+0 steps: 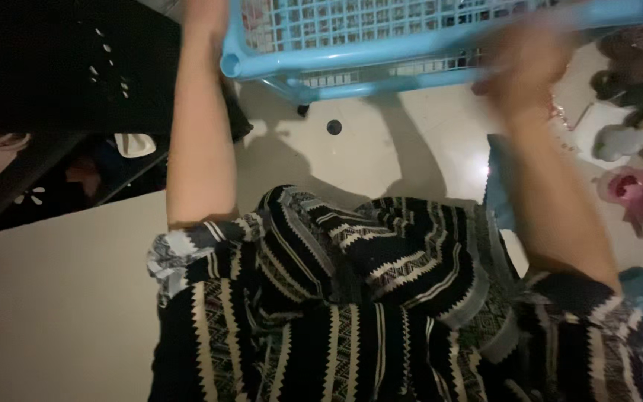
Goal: The person assembles a light blue plastic storage basket by inserting vertical support poles into the frame and attaching the base. The person then wipes the basket with a cloth.
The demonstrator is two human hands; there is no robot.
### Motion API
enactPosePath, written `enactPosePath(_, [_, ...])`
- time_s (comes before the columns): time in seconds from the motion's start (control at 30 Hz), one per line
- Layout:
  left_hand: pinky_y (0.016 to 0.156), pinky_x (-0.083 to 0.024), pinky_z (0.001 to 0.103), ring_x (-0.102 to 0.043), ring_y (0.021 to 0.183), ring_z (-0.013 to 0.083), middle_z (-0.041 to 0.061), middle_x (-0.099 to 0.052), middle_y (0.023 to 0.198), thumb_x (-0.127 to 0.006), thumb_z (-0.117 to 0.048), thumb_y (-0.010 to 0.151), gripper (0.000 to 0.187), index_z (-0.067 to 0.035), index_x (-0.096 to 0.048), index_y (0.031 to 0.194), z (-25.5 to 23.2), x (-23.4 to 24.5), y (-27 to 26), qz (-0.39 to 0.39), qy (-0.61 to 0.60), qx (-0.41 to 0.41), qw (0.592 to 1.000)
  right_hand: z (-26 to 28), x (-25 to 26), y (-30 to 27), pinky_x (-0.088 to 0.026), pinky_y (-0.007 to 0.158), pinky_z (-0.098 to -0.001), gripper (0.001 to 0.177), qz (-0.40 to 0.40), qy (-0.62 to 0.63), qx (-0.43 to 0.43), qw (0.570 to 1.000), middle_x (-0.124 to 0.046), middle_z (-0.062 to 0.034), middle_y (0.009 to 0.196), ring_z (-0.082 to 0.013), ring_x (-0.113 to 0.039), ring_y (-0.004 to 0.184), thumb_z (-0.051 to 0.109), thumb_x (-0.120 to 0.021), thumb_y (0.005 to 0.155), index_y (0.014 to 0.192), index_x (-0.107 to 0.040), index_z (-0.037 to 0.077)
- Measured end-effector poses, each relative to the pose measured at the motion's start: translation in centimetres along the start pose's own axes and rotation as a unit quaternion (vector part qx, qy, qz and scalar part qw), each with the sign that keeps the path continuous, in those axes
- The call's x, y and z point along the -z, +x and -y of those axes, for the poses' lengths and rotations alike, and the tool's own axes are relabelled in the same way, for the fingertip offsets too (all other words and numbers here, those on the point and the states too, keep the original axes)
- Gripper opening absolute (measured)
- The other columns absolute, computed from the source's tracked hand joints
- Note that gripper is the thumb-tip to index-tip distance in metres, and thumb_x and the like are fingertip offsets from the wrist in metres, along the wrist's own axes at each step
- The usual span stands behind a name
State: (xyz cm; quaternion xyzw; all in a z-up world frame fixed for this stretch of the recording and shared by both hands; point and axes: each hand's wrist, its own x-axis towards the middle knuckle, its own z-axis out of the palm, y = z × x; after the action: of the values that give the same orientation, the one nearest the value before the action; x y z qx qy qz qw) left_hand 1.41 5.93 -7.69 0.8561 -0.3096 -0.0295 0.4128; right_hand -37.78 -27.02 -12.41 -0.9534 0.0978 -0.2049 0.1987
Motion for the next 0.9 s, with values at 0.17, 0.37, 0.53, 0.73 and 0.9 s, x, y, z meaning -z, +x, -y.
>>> enactPosePath(0.17, [0.086, -0.046, 0.047, -0.055, 0.102, 0.037, 0.029, -0.058, 0.122, -0.072, -0.027, 0.099, 0.049, 0.01, -0.056, 0.127, 6.2, -1.0, -5.9, -0.054, -0.083, 0.028, 0.995, 9.2, -14.1, -4.5, -0.048, 0.1, -0.0459, 0.042, 0.268, 0.058, 0.204, 0.94, -0.061, -0.0194, 0.132, -0.0377, -0.058, 0.12, 0.013, -0.062, 0.097, 0.138, -0.059, 0.007])
enactPosePath(0.37, [0.078, -0.046, 0.046, -0.055, 0.089, 0.0333, 0.029, -0.06, 0.114, -0.078, -0.023, 0.096, 0.047, 0.015, -0.06, 0.117, 15.9, -12.5, -15.1, 0.229, -0.099, 0.108, 0.962, 12.7, -24.1, -2.6, -0.032, 0.115, -0.047, 0.067, 0.445, -0.046, 0.165, 0.879, -0.024, -0.0155, 0.16, -0.0358, -0.031, 0.143, 0.012, -0.055, 0.09, 0.153, -0.036, 0.013])
enactPosePath(0.53, [0.087, -0.057, 0.042, -0.063, 0.097, 0.0264, 0.016, -0.064, 0.112, -0.076, -0.021, 0.095, 0.043, 0.008, -0.056, 0.119, 18.2, -20.3, -17.6, 0.066, -0.333, 0.167, 0.926, 10.6, -27.1, -3.7, -0.038, 0.115, -0.0428, 0.05, 0.333, -0.068, 0.253, 0.906, -0.043, -0.0171, 0.151, -0.0358, -0.045, 0.135, 0.013, -0.054, 0.096, 0.145, -0.049, 0.006])
enactPosePath(0.73, [0.089, -0.06, 0.043, -0.07, 0.099, 0.0279, 0.012, -0.071, 0.111, -0.073, -0.019, 0.097, 0.032, 0.001, -0.061, 0.119, 18.8, -23.2, -19.7, 0.106, -0.096, 0.254, 0.957, 9.4, -27.8, -4.3, -0.052, 0.097, -0.043, 0.014, 0.182, 0.301, -0.044, 0.935, -0.065, -0.0152, 0.109, -0.0326, -0.062, 0.101, 0.01, -0.059, 0.103, 0.114, -0.058, 0.002])
enactPosePath(0.9, [0.093, -0.056, 0.05, -0.07, 0.103, 0.0285, 0.009, -0.07, 0.116, -0.066, -0.024, 0.089, 0.039, -0.005, -0.06, 0.122, 15.7, -22.9, -18.4, -0.077, -0.707, 0.404, 0.576, 9.9, -33.1, -2.2, -0.057, 0.068, -0.0392, 0.029, 0.078, 0.219, -0.054, 0.971, -0.066, -0.0204, 0.098, -0.0313, -0.065, 0.078, 0.018, -0.065, 0.091, 0.11, -0.061, -0.003])
